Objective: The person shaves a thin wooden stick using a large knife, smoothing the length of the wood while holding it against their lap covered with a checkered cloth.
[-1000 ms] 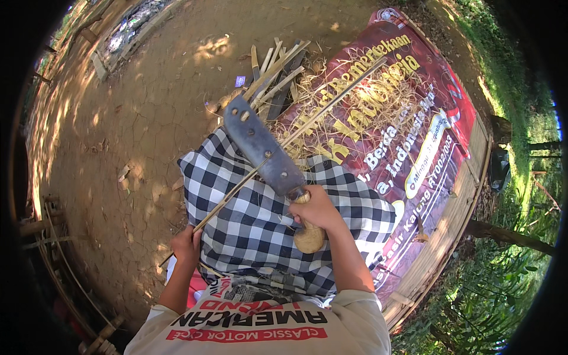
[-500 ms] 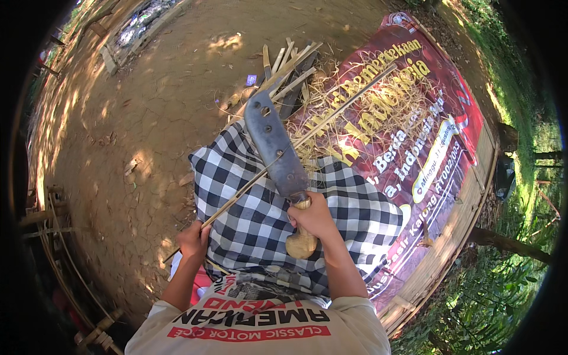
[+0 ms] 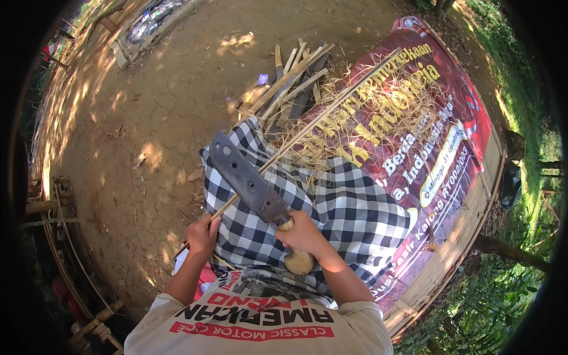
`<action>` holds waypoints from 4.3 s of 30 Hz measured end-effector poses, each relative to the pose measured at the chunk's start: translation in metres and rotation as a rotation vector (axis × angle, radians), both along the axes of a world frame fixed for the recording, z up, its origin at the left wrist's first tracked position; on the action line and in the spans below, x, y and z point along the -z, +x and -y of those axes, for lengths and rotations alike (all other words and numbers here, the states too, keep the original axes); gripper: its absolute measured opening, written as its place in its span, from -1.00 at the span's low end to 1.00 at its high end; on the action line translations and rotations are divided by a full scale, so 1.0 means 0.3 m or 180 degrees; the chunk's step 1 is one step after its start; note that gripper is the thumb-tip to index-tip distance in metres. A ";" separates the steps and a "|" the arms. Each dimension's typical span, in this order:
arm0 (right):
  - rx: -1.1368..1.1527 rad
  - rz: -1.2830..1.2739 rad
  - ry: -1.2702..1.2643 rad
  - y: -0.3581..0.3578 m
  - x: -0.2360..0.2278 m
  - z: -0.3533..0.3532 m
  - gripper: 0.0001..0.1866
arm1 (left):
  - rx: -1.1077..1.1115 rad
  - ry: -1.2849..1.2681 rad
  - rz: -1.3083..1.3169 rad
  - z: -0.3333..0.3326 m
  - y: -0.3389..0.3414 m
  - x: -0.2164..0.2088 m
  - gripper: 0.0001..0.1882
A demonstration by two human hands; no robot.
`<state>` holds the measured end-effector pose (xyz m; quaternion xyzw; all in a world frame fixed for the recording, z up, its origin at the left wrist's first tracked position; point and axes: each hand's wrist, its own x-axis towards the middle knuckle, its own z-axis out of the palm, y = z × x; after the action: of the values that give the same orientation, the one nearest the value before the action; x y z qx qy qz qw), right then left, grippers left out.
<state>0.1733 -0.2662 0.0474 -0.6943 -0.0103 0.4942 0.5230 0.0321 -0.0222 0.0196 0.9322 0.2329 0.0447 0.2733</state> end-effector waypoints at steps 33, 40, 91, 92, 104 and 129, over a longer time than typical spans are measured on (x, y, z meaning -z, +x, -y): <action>0.0788 0.1056 -0.0589 0.353 -0.073 0.226 -0.75 | 0.0343 -0.0170 -0.0138 -0.086 0.054 0.015 -0.59; 0.0728 0.0865 -0.0586 0.334 -0.023 0.203 -0.86 | 0.0389 -0.0010 -0.0149 -0.092 0.048 0.014 -0.61; 0.0389 -0.0003 0.0016 0.167 0.011 0.073 -0.90 | 0.0216 -0.0118 -0.0140 -0.055 0.061 0.005 -0.58; 0.0472 0.0008 0.0050 0.170 0.016 0.074 -0.89 | 0.0200 -0.0095 -0.0147 -0.057 0.056 0.004 -0.58; 0.0734 -0.0447 0.0242 0.065 0.022 0.046 -0.82 | 0.0165 -0.0027 -0.0144 -0.041 0.062 0.012 -0.57; 0.0697 0.0673 -0.0213 0.148 0.000 0.062 -0.83 | 0.0180 0.0331 0.0129 -0.037 0.061 0.007 -0.55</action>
<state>0.2176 -0.2848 0.0474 -0.7565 0.0269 0.3584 0.5464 0.0505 -0.0110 0.0174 0.9503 0.1982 0.0678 0.2304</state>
